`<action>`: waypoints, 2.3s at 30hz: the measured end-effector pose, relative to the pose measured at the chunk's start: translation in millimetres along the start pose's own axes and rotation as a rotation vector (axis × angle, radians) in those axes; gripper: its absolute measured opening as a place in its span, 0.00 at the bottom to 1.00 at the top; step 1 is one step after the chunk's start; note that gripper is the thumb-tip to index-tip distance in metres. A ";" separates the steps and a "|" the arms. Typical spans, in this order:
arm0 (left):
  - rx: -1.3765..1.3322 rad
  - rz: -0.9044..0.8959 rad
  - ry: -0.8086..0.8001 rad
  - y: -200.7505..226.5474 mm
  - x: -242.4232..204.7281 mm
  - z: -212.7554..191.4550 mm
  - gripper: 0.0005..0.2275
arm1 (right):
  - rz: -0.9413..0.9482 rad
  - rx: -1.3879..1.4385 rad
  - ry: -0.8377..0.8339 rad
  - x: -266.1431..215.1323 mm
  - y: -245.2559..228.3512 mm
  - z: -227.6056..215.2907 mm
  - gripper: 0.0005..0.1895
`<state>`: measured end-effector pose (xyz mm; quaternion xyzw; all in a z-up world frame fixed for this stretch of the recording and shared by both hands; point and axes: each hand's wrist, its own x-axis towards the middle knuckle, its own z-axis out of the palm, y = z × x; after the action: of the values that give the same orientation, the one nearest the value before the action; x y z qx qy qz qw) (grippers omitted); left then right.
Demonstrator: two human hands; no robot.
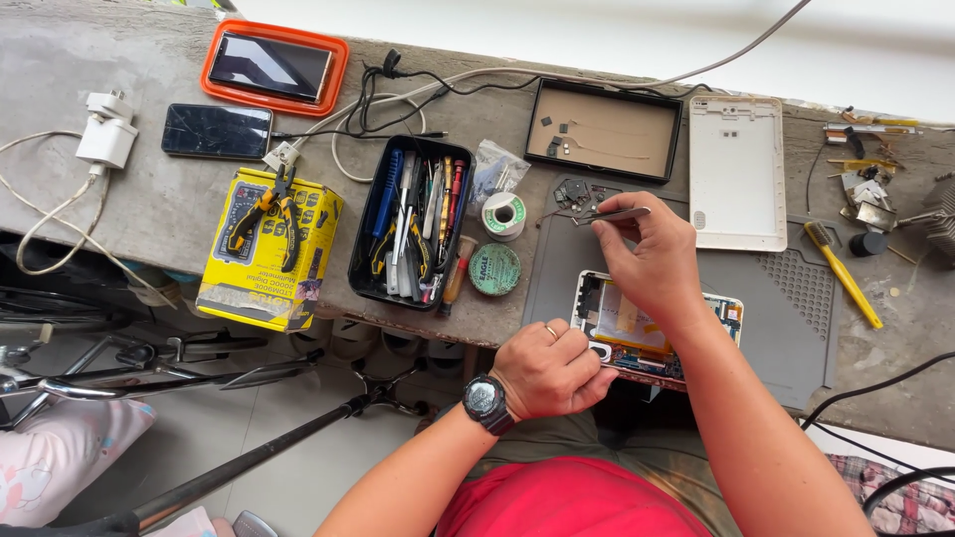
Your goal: Disassembling a smartphone to access and remove internal components like the battery and motherboard using precision tools.
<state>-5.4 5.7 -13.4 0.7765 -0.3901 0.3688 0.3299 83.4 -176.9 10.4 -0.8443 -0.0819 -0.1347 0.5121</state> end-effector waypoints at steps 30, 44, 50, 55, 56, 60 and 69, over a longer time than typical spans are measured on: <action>0.023 0.005 0.008 0.9 1.2 -2.5 0.16 | 0.025 0.013 -0.002 -4.1 -1.0 -5.1 0.07; 0.000 -0.023 0.006 1.3 0.0 -2.1 0.16 | -0.012 -0.035 0.029 -2.9 4.4 2.9 0.06; 0.004 -0.026 0.005 1.1 0.4 -2.2 0.16 | -0.021 -0.036 0.023 -1.1 3.2 1.3 0.06; 0.004 -0.049 -0.016 2.0 0.5 -3.3 0.15 | -0.088 -0.067 0.055 32.4 -7.5 0.1 0.07; 0.000 -0.057 -0.024 2.5 0.2 -3.5 0.15 | -0.116 -0.096 0.074 42.6 -9.6 0.6 0.08; -0.028 -0.167 -0.065 4.0 10.5 -4.6 0.15 | -0.189 -0.067 0.098 89.4 -9.6 12.8 0.08; 0.313 -0.352 -0.254 -52.7 56.5 7.9 0.01 | -0.061 -0.021 0.093 68.9 -1.9 -3.6 0.09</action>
<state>65.8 4.1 17.6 0.9140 -0.2253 0.2614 0.2132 147.9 -179.2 35.0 -0.8397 -0.0822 -0.1901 0.5019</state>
